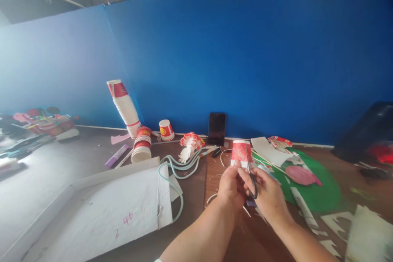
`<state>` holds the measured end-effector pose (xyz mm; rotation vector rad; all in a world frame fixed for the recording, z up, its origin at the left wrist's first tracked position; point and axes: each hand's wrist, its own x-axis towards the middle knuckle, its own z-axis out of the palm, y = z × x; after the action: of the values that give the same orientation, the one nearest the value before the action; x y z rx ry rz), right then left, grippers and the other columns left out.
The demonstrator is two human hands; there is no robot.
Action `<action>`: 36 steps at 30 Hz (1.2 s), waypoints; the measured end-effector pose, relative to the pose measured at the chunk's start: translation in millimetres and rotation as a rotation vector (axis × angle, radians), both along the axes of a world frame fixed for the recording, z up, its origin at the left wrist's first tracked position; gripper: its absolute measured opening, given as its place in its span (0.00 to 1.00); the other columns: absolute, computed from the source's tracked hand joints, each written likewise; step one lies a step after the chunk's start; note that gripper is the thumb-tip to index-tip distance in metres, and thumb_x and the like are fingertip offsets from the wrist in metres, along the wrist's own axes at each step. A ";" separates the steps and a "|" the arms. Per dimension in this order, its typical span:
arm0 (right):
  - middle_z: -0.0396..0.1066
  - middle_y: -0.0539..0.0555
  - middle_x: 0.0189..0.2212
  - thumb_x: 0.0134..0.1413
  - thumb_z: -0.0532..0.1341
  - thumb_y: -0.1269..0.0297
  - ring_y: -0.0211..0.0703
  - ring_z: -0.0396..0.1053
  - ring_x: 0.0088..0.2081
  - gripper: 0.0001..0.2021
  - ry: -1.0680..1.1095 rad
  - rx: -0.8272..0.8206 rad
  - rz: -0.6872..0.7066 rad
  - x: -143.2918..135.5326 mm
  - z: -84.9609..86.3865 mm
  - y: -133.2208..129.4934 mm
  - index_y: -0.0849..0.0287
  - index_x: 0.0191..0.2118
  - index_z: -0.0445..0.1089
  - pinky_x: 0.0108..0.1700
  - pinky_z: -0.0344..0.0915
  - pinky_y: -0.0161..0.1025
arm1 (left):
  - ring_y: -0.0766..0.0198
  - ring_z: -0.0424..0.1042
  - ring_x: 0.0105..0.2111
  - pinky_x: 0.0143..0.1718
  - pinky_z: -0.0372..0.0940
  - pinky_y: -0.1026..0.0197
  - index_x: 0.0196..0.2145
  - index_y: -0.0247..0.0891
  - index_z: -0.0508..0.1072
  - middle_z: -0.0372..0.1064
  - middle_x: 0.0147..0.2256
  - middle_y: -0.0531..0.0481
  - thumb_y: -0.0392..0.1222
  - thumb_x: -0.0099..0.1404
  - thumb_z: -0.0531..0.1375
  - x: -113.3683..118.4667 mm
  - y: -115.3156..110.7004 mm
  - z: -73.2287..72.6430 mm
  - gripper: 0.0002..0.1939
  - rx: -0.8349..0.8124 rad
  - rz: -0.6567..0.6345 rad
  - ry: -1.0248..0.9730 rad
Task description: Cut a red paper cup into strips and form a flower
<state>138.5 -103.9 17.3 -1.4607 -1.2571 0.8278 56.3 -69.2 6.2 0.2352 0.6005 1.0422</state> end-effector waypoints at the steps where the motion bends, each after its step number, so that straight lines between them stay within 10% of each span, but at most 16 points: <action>1: 0.68 0.47 0.17 0.45 0.66 0.48 0.40 0.65 0.20 0.15 -0.001 0.001 -0.002 0.1 0.4 -0.5 0.55 0.28 0.67 0.23 0.61 0.34 | 0.71 0.54 0.14 0.15 0.44 0.66 0.25 0.35 0.65 0.60 0.18 0.53 0.54 0.53 0.64 0.6 0.2 -1.4 0.19 0.022 0.001 -0.027; 21: 0.65 0.46 0.15 0.43 0.67 0.49 0.37 0.61 0.18 0.16 0.059 -0.011 0.021 0.3 3.5 0.6 0.55 0.26 0.65 0.20 0.57 0.33 | 0.66 0.56 0.12 0.16 0.46 0.61 0.21 0.34 0.66 0.60 0.15 0.49 0.51 0.62 0.53 -4.9 2.4 0.0 0.19 -0.014 -0.108 -0.149; 36: 0.77 0.53 0.32 0.48 0.65 0.49 0.45 0.73 0.30 0.20 0.001 0.012 0.135 3.6 -12.9 4.7 0.56 0.44 0.71 0.31 0.67 0.36 | 0.60 0.69 0.25 0.32 0.61 0.60 0.27 0.32 0.70 0.68 0.25 0.45 0.46 0.58 0.60 -9.5 6.1 -0.3 0.13 -0.049 0.039 -0.119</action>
<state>142.2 -99.2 4.4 -1.3770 -1.3697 0.9089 46.8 -63.1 5.9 0.1183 0.5243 1.0697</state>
